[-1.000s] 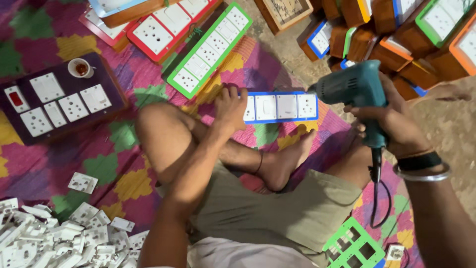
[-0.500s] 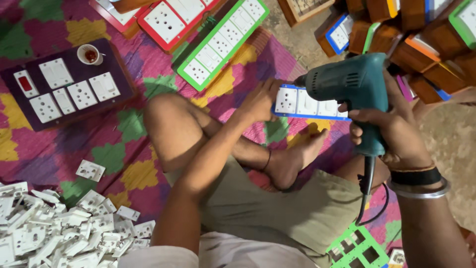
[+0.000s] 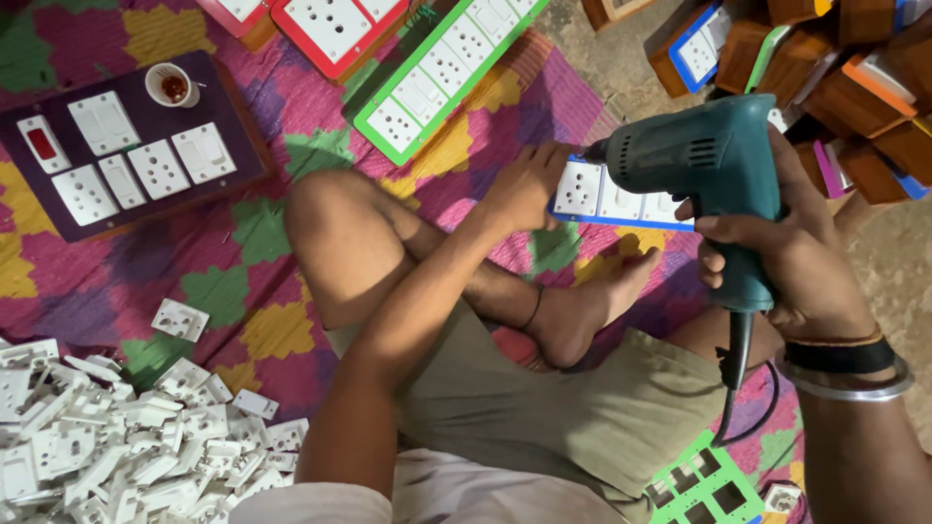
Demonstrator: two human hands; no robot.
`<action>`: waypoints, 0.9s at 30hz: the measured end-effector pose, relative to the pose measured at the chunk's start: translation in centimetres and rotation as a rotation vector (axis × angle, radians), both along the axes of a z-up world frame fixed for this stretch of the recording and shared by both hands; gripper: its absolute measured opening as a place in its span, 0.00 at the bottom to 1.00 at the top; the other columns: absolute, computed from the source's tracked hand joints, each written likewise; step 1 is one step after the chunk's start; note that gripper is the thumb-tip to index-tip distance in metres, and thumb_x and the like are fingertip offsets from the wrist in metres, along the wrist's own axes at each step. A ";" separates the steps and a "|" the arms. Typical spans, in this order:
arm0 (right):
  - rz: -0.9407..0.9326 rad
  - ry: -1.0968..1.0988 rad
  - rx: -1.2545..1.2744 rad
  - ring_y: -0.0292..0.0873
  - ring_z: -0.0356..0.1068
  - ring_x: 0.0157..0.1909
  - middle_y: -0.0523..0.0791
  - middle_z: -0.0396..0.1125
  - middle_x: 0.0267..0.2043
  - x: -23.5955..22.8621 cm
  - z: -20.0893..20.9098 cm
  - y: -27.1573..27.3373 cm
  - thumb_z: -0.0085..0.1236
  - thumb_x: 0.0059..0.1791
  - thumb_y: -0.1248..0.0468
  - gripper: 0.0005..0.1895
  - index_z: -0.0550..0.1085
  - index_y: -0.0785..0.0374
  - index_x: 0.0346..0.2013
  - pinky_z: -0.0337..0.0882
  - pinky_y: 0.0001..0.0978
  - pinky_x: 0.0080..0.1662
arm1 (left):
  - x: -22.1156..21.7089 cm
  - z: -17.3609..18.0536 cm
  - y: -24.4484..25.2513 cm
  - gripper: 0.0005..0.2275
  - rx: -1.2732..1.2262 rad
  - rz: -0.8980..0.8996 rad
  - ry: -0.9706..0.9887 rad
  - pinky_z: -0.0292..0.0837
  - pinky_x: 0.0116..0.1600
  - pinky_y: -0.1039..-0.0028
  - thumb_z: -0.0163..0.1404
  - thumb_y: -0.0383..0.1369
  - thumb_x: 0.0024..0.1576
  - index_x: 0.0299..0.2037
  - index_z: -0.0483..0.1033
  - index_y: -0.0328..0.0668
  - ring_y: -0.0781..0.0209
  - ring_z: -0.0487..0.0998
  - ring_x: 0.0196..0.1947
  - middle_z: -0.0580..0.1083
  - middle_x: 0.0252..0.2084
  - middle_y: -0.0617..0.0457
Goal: The person sits on a mat and uses a corded power drill to drive screws into multiple electrical switchboard frames of various colors. They handle each frame one at a time, securing it to a wooden backing, then place the completed unit aside.
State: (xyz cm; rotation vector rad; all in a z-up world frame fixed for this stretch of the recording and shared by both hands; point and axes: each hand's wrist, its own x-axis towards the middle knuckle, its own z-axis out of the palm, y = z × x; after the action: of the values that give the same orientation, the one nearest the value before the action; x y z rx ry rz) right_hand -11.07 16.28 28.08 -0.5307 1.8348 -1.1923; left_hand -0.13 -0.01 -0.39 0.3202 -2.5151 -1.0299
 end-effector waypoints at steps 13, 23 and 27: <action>0.246 0.189 0.248 0.42 0.67 0.24 0.49 0.66 0.32 -2.8 -0.1 -1.5 0.58 0.48 0.76 0.50 0.48 0.54 0.80 0.70 0.38 0.25 | 0.0 1.0 0.2 0.41 0.061 0.019 -0.043 0.72 0.55 0.55 0.69 0.32 0.32 0.60 0.66 0.31 0.34 0.72 0.53 0.69 0.58 0.38; 0.297 0.238 0.373 0.44 0.68 0.24 0.49 0.66 0.32 -3.6 -0.6 -1.8 0.60 0.47 0.75 0.56 0.41 0.49 0.83 0.72 0.43 0.26 | 0.0 1.0 0.0 0.41 0.024 0.010 -0.086 0.72 0.57 0.55 0.68 0.33 0.33 0.61 0.66 0.29 0.35 0.72 0.52 0.69 0.58 0.37; 0.285 0.224 0.359 0.44 0.68 0.25 0.49 0.66 0.32 -3.4 -0.6 -1.7 0.61 0.47 0.75 0.56 0.43 0.48 0.83 0.71 0.41 0.26 | -0.1 0.9 0.0 0.40 0.026 0.025 -0.089 0.73 0.55 0.55 0.68 0.33 0.33 0.60 0.66 0.31 0.35 0.72 0.53 0.69 0.58 0.38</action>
State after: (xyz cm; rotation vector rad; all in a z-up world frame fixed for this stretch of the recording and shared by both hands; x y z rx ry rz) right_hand -14.45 14.62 27.45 -0.7103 2.0219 -0.6149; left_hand -0.28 -0.02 0.53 0.4129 -2.5712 -1.0619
